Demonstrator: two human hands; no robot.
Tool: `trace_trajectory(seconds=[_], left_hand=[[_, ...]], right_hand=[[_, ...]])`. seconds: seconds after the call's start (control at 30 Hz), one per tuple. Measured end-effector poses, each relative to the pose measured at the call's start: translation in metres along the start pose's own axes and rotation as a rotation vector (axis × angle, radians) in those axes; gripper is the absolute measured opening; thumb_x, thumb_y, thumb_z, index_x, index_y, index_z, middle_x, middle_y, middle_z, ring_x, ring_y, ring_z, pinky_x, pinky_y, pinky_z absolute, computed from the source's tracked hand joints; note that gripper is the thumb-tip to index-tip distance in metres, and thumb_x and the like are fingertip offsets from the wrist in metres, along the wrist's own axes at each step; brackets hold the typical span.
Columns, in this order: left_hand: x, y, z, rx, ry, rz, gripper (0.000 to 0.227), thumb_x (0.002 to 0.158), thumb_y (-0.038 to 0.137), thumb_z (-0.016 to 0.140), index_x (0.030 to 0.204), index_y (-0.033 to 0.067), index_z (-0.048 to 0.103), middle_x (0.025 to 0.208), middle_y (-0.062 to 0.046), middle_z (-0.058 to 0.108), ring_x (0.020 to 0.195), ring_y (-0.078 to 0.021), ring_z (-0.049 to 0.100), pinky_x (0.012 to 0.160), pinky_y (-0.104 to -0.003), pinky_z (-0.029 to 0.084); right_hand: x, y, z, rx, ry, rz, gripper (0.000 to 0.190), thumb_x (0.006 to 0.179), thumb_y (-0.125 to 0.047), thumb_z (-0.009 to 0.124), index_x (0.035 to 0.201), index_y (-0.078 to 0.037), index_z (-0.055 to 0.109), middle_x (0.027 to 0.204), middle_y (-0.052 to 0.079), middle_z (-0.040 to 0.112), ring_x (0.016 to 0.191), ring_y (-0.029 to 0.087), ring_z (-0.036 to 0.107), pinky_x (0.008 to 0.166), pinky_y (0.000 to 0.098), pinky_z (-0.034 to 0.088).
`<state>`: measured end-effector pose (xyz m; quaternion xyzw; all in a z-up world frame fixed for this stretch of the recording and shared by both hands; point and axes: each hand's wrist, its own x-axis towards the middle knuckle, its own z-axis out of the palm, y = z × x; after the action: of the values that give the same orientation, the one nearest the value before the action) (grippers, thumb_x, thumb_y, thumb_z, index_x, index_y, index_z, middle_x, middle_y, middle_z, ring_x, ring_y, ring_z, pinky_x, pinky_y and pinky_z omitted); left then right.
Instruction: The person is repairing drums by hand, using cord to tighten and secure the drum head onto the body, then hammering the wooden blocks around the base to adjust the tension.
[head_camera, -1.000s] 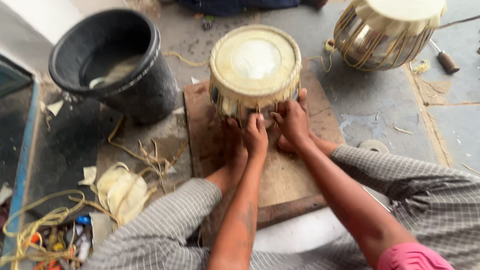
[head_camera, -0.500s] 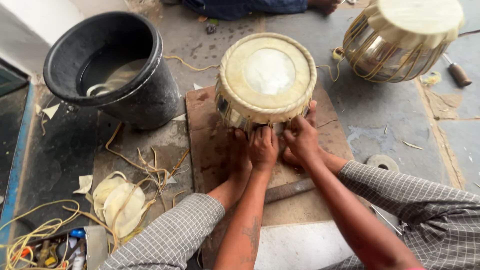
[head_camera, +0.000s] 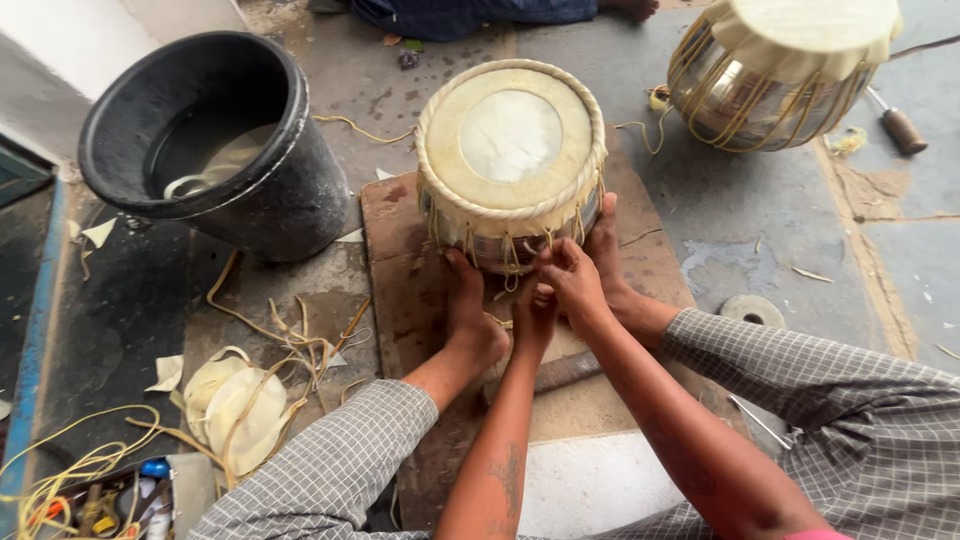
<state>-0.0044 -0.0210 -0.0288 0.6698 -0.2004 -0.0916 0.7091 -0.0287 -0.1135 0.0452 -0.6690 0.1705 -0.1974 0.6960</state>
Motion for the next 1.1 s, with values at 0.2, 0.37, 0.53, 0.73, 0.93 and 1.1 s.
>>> trace_trajectory(seconds=[0.2, 0.37, 0.53, 0.73, 0.93, 1.1], left_hand=[[0.024, 0.028, -0.02, 0.35, 0.207, 0.218, 0.012, 0.092, 0.014, 0.068, 0.098, 0.0054, 0.075, 0.092, -0.015, 0.071, 0.082, -0.0316, 0.07, 0.074, -0.039, 0.054], [0.02, 0.037, -0.031, 0.424, 0.275, 0.219, 0.011, 0.092, 0.014, 0.073, 0.092, 0.003, 0.075, 0.089, -0.015, 0.07, 0.081, -0.0337, 0.067, 0.073, -0.04, 0.052], [0.013, 0.037, -0.04, 0.334, 0.302, 0.211, 0.01, 0.09, 0.01, 0.07, 0.095, 0.0018, 0.073, 0.091, -0.014, 0.069, 0.083, -0.0305, 0.068, 0.076, -0.037, 0.054], [0.01, 0.042, -0.043, 0.29, 0.291, 0.241, 0.008, 0.091, 0.004, 0.067, 0.095, 0.0017, 0.072, 0.094, -0.013, 0.071, 0.088, -0.0302, 0.069, 0.079, -0.037, 0.054], [0.006, 0.052, -0.042, 0.41, 0.276, 0.235, 0.015, 0.089, 0.004, 0.065, 0.101, 0.0035, 0.074, 0.095, -0.014, 0.072, 0.086, -0.0327, 0.07, 0.076, -0.039, 0.054], [0.003, 0.054, -0.034, 0.04, 0.19, -0.057, 0.039, 0.107, 0.035, 0.052, 0.113, 0.0041, 0.075, 0.095, -0.012, 0.077, 0.089, -0.0257, 0.072, 0.081, -0.037, 0.057]], right_hand=[[0.007, -0.027, 0.012, -0.488, 0.265, -0.326, 0.016, 0.091, -0.002, 0.064, 0.106, -0.004, 0.062, 0.097, 0.011, 0.064, 0.085, 0.026, 0.063, 0.071, 0.0353, 0.053], [0.005, -0.036, 0.017, -0.652, 0.173, -0.416, 0.026, 0.084, 0.002, 0.073, 0.105, -0.002, 0.057, 0.094, 0.016, 0.066, 0.085, 0.036, 0.067, 0.074, 0.0413, 0.054], [-0.004, -0.03, 0.032, -0.59, 0.223, -0.449, 0.029, 0.083, 0.004, 0.07, 0.109, -0.002, 0.058, 0.096, 0.016, 0.069, 0.09, 0.035, 0.07, 0.076, 0.0411, 0.056], [-0.001, -0.025, 0.041, -0.696, 0.363, -0.483, 0.026, 0.084, 0.005, 0.074, 0.1, -0.003, 0.056, 0.094, 0.017, 0.066, 0.087, 0.038, 0.067, 0.075, 0.0436, 0.054], [0.002, -0.04, 0.039, -0.766, 0.218, -0.339, 0.038, 0.072, -0.004, 0.079, 0.098, -0.001, 0.051, 0.093, 0.019, 0.059, 0.079, 0.036, 0.064, 0.069, 0.0451, 0.053], [0.001, -0.041, 0.025, -0.843, 0.033, -0.419, 0.032, 0.076, -0.007, 0.079, 0.097, -0.004, 0.056, 0.096, 0.017, 0.061, 0.086, 0.039, 0.063, 0.072, 0.0483, 0.052]])
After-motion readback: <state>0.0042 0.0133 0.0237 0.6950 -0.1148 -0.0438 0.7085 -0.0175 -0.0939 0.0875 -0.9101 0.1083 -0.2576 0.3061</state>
